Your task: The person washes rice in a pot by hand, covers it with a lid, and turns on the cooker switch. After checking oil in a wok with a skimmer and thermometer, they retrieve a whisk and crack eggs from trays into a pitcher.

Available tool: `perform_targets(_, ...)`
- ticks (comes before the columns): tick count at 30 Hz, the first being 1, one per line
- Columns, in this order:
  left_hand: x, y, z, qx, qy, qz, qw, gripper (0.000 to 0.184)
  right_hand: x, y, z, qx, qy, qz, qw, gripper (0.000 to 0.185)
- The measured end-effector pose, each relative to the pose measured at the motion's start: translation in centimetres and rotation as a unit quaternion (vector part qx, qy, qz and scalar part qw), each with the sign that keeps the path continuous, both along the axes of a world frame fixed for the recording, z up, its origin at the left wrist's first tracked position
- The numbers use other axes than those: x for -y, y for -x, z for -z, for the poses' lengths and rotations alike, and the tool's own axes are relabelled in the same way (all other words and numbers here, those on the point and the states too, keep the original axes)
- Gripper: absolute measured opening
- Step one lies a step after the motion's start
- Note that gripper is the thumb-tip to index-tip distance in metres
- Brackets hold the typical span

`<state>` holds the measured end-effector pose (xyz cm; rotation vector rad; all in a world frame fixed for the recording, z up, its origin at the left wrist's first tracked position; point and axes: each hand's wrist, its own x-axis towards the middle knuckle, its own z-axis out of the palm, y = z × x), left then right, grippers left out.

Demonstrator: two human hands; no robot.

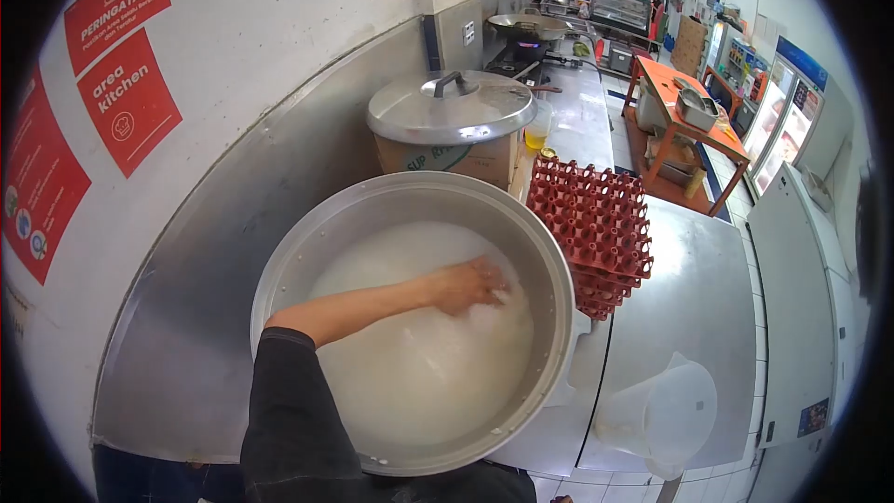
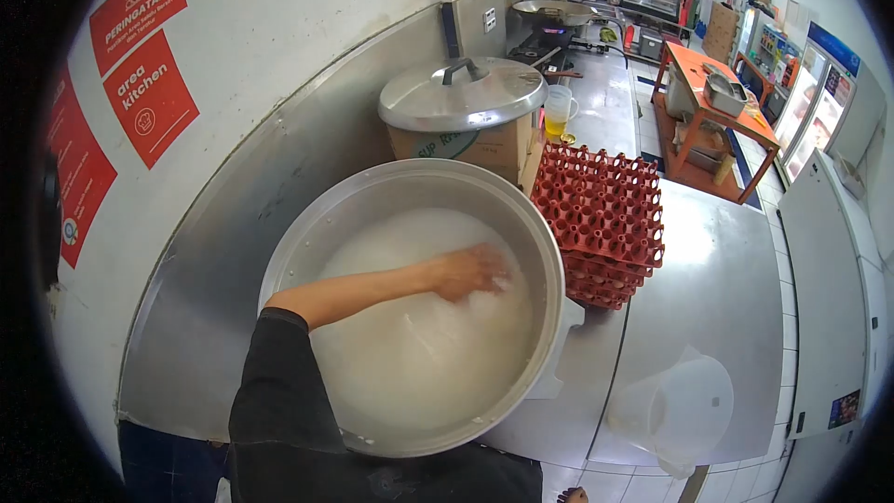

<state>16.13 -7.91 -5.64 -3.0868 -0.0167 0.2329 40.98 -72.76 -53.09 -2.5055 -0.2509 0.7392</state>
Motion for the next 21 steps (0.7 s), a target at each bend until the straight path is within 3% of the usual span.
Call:
perform_targets(4, -4.1, 4.1, 1.8, 0.071, -0.137, 0.008, 0.988, 0.051, -1.4, 0.6, -0.6, 0.001, 0.005, -0.027, 1.0, 0.022)
perform_targets(8, -6.2, 9.9, 2.0, 0.101, -0.187, -0.041, 0.976, 0.049, -2.5, -0.1, -0.8, 0.0, 0.007, -0.065, 0.998, 0.024)
perform_targets(10, -6.1, 13.4, 1.4, -0.029, -0.241, -0.111, 0.964, 0.044, -2.7, -0.5, -0.6, -0.001, 0.006, -0.083, 0.997, 0.025)
perform_targets(11, -5.5, 14.2, 0.5, -0.034, -0.241, -0.117, 0.963, 0.044, -2.7, -0.7, -0.5, -0.003, 0.007, -0.093, 0.996, 0.025)
perform_targets(12, -4.2, 14.8, -0.9, -0.205, -0.252, -0.191, 0.926, 0.041, -2.7, -1.1, -0.3, -0.003, 0.005, -0.103, 0.995, 0.026)
perform_targets(13, -2.8, 15.5, -2.0, -0.37, -0.251, -0.259, 0.856, 0.039, -2.8, -1.5, -0.1, -0.004, 0.005, -0.114, 0.993, 0.027)
perform_targets(17, 4.0, 20.6, -3.7, -0.393, -0.315, -0.231, 0.832, 0.042, -3.2, -3.0, 0.9, -0.007, 0.0, -0.157, 0.988, 0.029)
perform_targets(21, 11.2, 22.4, -1.4, -0.413, -0.272, -0.353, 0.794, 0.05, -3.5, -3.6, 0.3, -0.011, 0.015, -0.207, 0.978, 0.032)
